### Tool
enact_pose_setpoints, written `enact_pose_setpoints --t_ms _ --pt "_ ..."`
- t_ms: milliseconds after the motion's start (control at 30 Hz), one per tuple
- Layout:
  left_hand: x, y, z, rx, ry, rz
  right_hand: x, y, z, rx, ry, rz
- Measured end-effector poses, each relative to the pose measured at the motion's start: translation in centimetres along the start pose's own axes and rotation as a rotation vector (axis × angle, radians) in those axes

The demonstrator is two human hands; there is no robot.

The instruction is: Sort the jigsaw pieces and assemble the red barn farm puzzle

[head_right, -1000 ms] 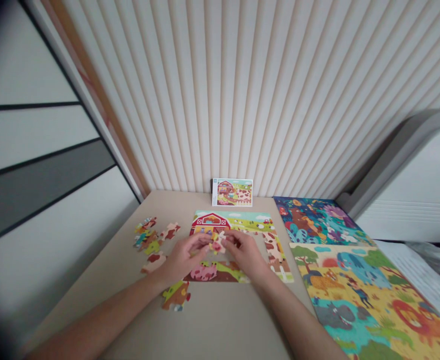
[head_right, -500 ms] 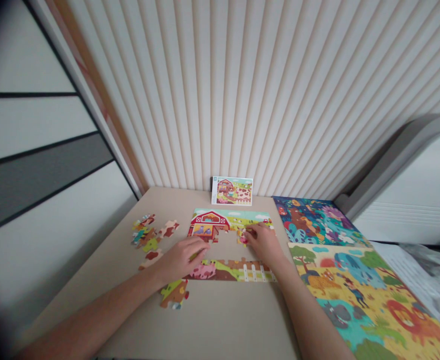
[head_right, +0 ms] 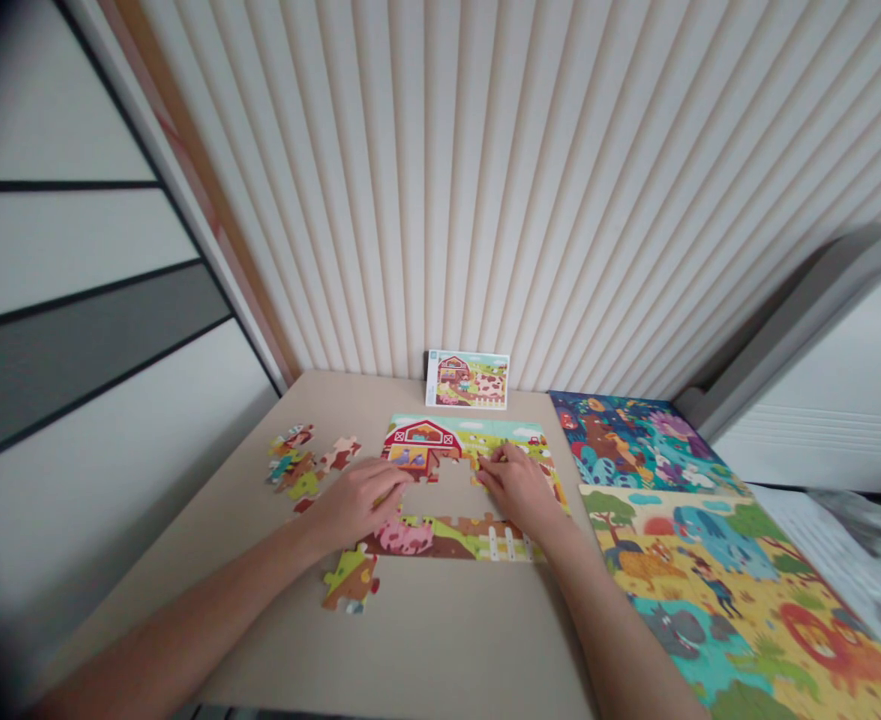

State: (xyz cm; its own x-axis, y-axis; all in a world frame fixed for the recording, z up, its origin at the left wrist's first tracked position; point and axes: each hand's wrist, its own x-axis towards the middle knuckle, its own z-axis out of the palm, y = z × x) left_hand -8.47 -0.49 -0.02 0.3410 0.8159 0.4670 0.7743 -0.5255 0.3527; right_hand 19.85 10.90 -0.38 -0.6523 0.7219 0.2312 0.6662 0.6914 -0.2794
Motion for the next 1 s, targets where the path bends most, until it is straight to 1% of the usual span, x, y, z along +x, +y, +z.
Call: enact_pose_setpoints --t_ms 100,167,233,333,367,400,433,467,533,633,700,800,900,1000 --pt "0.0 -0.2 -0.1 0.019 -0.003 -0.013 0.0 -0.2 0.1 -0.024 0.004 0.001" --pt "0.0 -0.2 -0.1 0.028 -0.016 0.005 0.1 -0.3 0.2 -0.052 -0.006 0.003" --pt "-0.1 0.1 -0.2 0.041 -0.063 0.087 0.1 -0.3 0.3 -0.086 -0.015 0.004" --pt "-0.1 0.5 -0.7 0.078 -0.173 0.283 0.0 -0.3 0.5 -0.099 0.000 0.013" --pt "-0.1 0.5 -1.0 0.101 -0.199 0.324 0.0 -0.3 0.6 -0.089 0.012 0.017" --pt "-0.1 0.4 -1.3 0.127 -0.213 0.334 0.1 -0.3 0.6 -0.073 0.023 0.018" --pt "-0.1 0.1 -1.8 0.154 -0.212 0.309 0.1 -0.2 0.5 -0.057 0.036 0.019" --pt "-0.1 -0.3 -2.3 0.182 -0.197 0.253 0.1 -0.1 0.5 -0.043 0.050 0.019" --pt "-0.2 -1.8 -3.2 0.235 -0.136 0.080 0.2 0.0 0.2 -0.018 0.085 0.021" --pt "-0.9 -4.9 -4.5 0.344 -0.034 -0.213 0.4 0.3 -0.2 0.003 0.148 0.035" --pt "-1.7 -7.0 -5.2 0.453 0.029 -0.416 0.4 0.5 -0.3 0.001 0.168 0.036" --pt "-3.3 -9.6 -6.2 0.643 0.035 -0.684 0.4 0.5 -0.2 -0.020 0.156 0.025" --pt "-4.6 -11.1 -6.9 0.689 -0.013 -0.862 0.3 0.3 -0.1 -0.037 0.149 0.017" --pt "-5.1 -12.1 -7.1 0.637 -0.026 -0.937 0.3 0.1 -0.1 -0.040 0.151 0.017"
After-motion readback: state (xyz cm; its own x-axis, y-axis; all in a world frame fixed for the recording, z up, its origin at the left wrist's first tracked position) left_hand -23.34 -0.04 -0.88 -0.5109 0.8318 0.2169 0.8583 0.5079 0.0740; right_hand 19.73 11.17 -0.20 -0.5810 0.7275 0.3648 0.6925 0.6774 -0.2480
